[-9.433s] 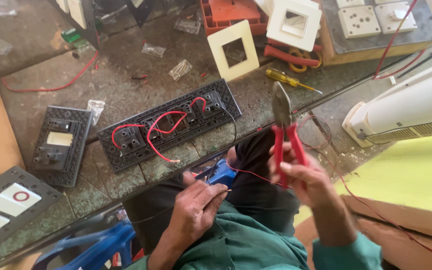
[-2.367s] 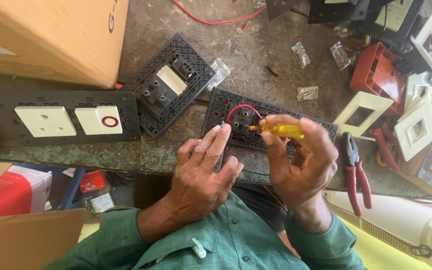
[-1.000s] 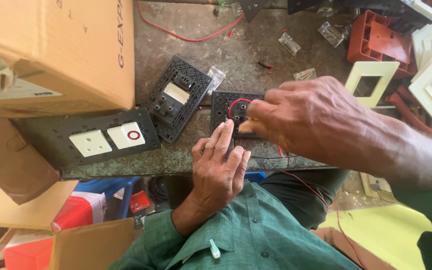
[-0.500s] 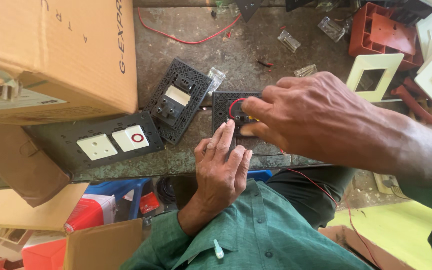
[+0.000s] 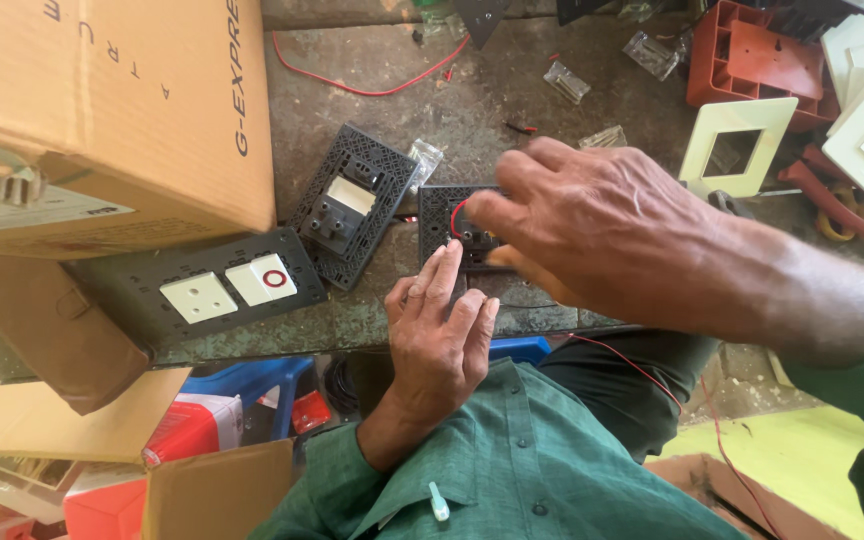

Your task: The person assembles an electrical switchboard by stripping red and black wires with pliers and securing them into the terminals of a black switchboard frame using a screwdriver. The person works on a cluttered workbench containing various electrical components and tools.

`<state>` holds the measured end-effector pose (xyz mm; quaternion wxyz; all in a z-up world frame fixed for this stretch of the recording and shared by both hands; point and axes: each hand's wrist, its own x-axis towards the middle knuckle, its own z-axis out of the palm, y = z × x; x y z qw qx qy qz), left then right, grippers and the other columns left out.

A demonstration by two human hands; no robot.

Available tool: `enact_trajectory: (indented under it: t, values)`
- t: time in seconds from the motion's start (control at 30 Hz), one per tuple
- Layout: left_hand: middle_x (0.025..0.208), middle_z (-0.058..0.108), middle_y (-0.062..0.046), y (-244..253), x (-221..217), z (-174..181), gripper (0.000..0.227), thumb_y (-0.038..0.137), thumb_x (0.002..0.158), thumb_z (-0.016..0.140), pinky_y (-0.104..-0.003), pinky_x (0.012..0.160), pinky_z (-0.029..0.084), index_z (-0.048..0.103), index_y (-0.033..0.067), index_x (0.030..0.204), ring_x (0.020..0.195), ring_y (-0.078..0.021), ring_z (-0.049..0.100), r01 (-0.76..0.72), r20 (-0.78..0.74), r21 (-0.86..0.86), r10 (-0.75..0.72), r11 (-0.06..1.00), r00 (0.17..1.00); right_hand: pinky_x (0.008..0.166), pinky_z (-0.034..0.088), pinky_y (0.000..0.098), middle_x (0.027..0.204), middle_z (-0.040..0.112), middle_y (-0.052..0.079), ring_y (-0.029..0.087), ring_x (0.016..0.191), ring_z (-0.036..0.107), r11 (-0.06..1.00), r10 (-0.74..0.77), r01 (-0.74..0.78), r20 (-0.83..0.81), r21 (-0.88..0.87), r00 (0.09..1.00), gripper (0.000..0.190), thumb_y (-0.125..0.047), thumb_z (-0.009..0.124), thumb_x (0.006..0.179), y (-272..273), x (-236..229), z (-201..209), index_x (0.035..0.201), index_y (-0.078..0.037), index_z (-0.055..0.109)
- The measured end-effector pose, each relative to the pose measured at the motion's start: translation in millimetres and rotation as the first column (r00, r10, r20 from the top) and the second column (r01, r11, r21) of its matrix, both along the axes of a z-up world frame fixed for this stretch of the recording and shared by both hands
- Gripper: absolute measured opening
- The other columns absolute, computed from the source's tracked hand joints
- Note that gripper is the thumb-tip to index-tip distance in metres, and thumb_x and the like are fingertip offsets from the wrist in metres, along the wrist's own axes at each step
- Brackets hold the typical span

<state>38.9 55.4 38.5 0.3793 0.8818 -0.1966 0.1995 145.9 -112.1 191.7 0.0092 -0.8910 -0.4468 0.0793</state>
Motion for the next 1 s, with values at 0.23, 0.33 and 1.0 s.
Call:
enact_trajectory:
  t: [0.23, 0.33, 1.0]
  values:
    - [0.144, 0.058, -0.021, 1, -3, 7, 0.018, 0.015, 0.091, 0.078, -0.048, 0.108, 0.041, 0.071, 0.0045, 0.104, 0.131, -0.036, 0.058, 0.032, -0.01, -0.091, -0.033, 0.995, 0.999, 0.064, 0.056, 0.0399, 0.091, 0.062, 0.01, 0.027, 0.09, 0.065, 0.997, -0.029, 0.03, -0.02, 0.069, 0.999, 0.031, -0.019, 0.068, 0.081, -3, -6, 1, 0.108, -0.004, 0.063]
    - [0.141, 0.06, -0.02, -3, -6, 10, 0.019, 0.015, 0.089, 0.08, -0.048, 0.107, 0.041, 0.072, 0.005, 0.103, 0.128, -0.0362, 0.058, 0.042, 0.008, -0.104, -0.041, 0.994, 0.999, 0.068, 0.056, 0.0393, 0.097, 0.062, 0.009, 0.025, 0.094, 0.064, 0.994, -0.103, 0.104, -0.093, 0.011, 0.99, 0.028, -0.025, 0.066, 0.091, -4, -8, -7, 0.111, -0.006, 0.063]
    - [0.089, 0.072, -0.008, 0, -7, 18, 0.007, 0.002, 0.096, 0.073, -0.028, 0.067, 0.058, 0.069, -0.0009, 0.102, 0.074, -0.0125, 0.069, -0.174, -0.436, -0.891, -0.688, 0.419, 0.58, 0.057, 0.055, 0.0307, 0.102, 0.07, 0.014, 0.019, 0.072, 0.07, 0.561, -0.2, 0.397, -0.347, 0.726, 0.916, 0.039, 0.006, 0.06, 0.083, -42, -120, -37, 0.119, -0.007, 0.056]
